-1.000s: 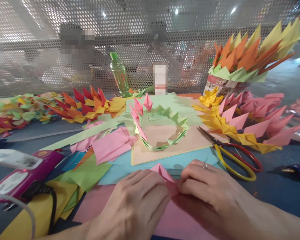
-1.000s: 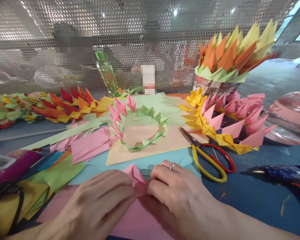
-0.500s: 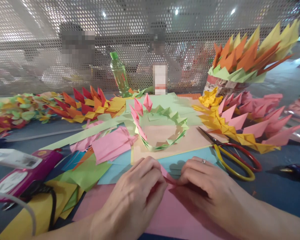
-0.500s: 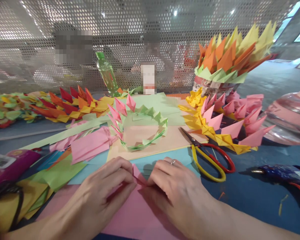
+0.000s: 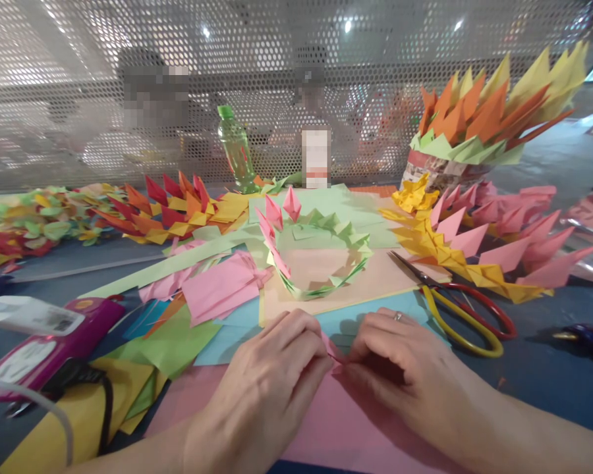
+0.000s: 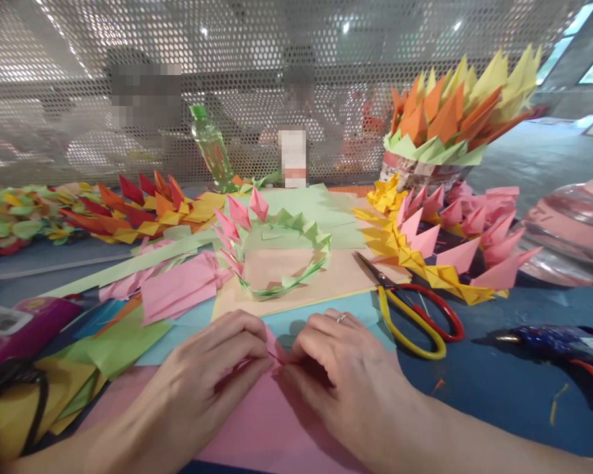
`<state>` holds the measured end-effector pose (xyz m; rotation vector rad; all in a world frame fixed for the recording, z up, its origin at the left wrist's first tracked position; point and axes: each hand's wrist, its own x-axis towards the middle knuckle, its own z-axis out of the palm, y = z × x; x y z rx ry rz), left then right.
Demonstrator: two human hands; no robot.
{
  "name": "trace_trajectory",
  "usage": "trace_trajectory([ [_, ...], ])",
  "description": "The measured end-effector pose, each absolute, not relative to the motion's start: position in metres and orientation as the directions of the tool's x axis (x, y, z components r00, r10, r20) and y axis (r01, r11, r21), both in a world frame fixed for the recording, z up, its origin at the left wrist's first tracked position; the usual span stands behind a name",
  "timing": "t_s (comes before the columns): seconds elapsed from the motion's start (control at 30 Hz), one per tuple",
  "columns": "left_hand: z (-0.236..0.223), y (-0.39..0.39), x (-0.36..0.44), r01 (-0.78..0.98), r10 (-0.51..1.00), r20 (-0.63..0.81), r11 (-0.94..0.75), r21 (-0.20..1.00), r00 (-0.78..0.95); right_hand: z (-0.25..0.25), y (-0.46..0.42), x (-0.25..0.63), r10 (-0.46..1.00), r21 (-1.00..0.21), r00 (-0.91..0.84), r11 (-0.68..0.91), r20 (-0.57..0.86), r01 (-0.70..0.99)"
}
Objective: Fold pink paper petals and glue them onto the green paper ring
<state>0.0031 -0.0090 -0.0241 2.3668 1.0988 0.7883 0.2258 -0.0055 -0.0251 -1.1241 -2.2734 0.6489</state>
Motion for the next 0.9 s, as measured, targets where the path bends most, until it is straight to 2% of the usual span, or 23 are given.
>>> trace_trajectory([
  [0.43, -0.0254, -0.0070, 0.0051, 0.562, 0.793, 0.339, -0.601, 0.568, 0.506, -0.0265, -0.0060, 0.2233, 0.819, -0.477, -0.545, 0.557, 0.178, 0.680],
  [0.9, -0.0267, -0.0066, 0.0040, 0.558, 0.796, 0.308, -0.591, 0.582, 0.521, -0.0280, -0.0056, 0.2250, 0.835, -0.527, -0.526, 0.523, 0.160, 0.670],
])
